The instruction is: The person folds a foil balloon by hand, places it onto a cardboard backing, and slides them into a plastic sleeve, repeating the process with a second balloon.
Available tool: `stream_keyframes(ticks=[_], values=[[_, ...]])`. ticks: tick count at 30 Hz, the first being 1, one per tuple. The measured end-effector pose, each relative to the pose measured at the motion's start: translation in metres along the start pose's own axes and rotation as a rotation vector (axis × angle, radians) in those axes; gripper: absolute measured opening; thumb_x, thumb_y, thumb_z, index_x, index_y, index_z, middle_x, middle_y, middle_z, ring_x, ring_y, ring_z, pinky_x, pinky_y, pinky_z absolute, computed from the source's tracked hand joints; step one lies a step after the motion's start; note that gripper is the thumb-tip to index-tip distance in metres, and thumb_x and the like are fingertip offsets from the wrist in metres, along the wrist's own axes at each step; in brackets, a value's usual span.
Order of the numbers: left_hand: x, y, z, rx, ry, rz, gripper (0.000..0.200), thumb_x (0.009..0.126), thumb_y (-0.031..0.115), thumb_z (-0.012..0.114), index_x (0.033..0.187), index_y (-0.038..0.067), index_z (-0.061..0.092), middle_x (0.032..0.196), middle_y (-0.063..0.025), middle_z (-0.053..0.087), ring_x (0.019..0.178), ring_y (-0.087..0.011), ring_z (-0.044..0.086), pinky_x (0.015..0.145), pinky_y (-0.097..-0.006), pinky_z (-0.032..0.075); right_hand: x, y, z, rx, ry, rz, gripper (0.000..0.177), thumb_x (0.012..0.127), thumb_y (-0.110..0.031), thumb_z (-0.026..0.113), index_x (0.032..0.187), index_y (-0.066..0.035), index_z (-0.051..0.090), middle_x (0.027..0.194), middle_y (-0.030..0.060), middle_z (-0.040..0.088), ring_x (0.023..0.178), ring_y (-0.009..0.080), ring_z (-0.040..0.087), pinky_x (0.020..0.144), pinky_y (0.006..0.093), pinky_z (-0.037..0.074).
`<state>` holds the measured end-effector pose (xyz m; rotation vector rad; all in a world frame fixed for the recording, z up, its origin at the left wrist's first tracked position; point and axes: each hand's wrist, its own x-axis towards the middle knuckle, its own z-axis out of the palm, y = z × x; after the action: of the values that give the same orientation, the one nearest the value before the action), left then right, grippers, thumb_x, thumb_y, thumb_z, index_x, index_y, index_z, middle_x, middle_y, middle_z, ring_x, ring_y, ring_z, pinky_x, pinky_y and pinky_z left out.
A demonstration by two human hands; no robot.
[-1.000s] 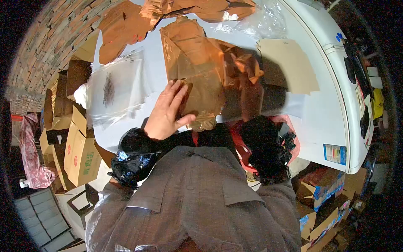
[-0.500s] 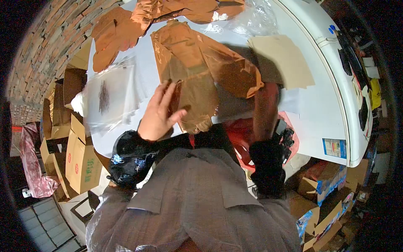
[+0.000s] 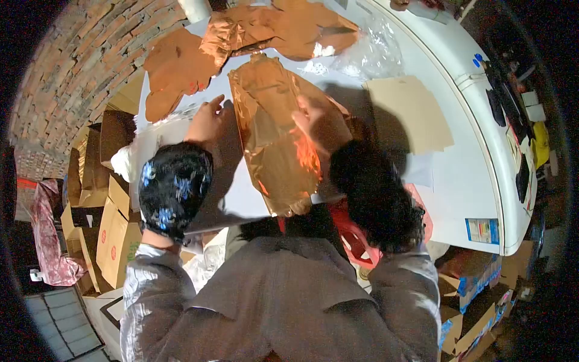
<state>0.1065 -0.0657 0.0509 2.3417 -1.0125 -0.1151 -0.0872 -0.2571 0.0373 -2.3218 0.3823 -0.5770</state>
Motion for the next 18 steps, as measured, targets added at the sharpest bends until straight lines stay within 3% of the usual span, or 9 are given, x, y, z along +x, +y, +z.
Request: stream_keyframes(ticks=[2, 6, 9, 13, 14, 18], values=[[0.034, -0.02, 0.007, 0.02, 0.004, 0.03, 0.042, 0.088, 0.025, 0.058, 0.125, 0.006, 0.053, 0.104, -0.0276, 0.062, 0.102, -0.0433, 0.058, 0.086, -0.052, 0.049, 0.035, 0.018, 0.001, -0.057, -0.053, 0.061, 0.028, 0.092, -0.019, 0.058, 0.111, 0.002, 0.057, 0.096, 0.0161, 0.066, 0.088, 0.0259, 0.064, 0.08, 0.0359, 0.049], [0.084, -0.048, 0.03, -0.029, 0.023, -0.013, 0.045, 0.086, 0.03, 0.061, 0.122, 0.004, 0.052, 0.106, -0.0273, 0.063, 0.105, -0.0443, 0.057, 0.087, -0.0525, 0.049, 0.091, 0.06, 0.019, -0.033, -0.168, 0.038, 0.022, 0.093, -0.018, 0.056, 0.087, 0.0, 0.045, 0.079, 0.0096, 0.056, 0.072, 0.0185, 0.051, 0.069, 0.0327, 0.043], [0.097, -0.047, 0.035, 0.067, 0.077, -0.031, 0.045, 0.086, 0.029, 0.06, 0.121, 0.003, 0.052, 0.11, -0.0273, 0.062, 0.106, -0.0451, 0.057, 0.088, -0.0524, 0.049, 0.102, 0.059, 0.027, 0.093, -0.105, 0.03, 0.025, 0.088, -0.022, 0.063, 0.096, 0.0, 0.053, 0.087, 0.0202, 0.063, 0.082, 0.0374, 0.062, 0.072, 0.0411, 0.049], [0.105, -0.039, 0.019, 0.078, -0.057, -0.01, 0.055, 0.09, 0.027, 0.06, 0.135, -0.002, 0.046, 0.123, -0.0312, 0.055, 0.11, -0.0435, 0.057, 0.094, -0.0458, 0.046, 0.106, 0.066, 0.039, 0.227, -0.096, 0.044, 0.029, 0.088, -0.019, 0.064, 0.11, 0.0, 0.057, 0.097, 0.0185, 0.067, 0.088, 0.0297, 0.066, 0.077, 0.0359, 0.051], [0.104, -0.038, 0.018, 0.025, -0.048, -0.019, 0.052, 0.089, 0.025, 0.061, 0.131, -0.004, 0.05, 0.118, -0.031, 0.058, 0.11, -0.0432, 0.057, 0.093, -0.045, 0.046, 0.105, 0.062, 0.041, 0.336, -0.079, 0.102, 0.029, 0.09, -0.02, 0.062, 0.11, 0.001, 0.058, 0.097, 0.0183, 0.066, 0.088, 0.0283, 0.066, 0.077, 0.0345, 0.051], [0.11, -0.056, 0.024, -0.106, -0.032, 0.027, 0.045, 0.089, 0.023, 0.06, 0.123, -0.006, 0.055, 0.112, -0.0302, 0.06, 0.108, -0.0426, 0.058, 0.092, -0.0441, 0.047, 0.116, 0.057, 0.034, 0.154, -0.146, 0.103, 0.027, 0.09, -0.021, 0.058, 0.106, 0.001, 0.059, 0.094, 0.018, 0.066, 0.085, 0.0289, 0.066, 0.076, 0.0357, 0.051]])
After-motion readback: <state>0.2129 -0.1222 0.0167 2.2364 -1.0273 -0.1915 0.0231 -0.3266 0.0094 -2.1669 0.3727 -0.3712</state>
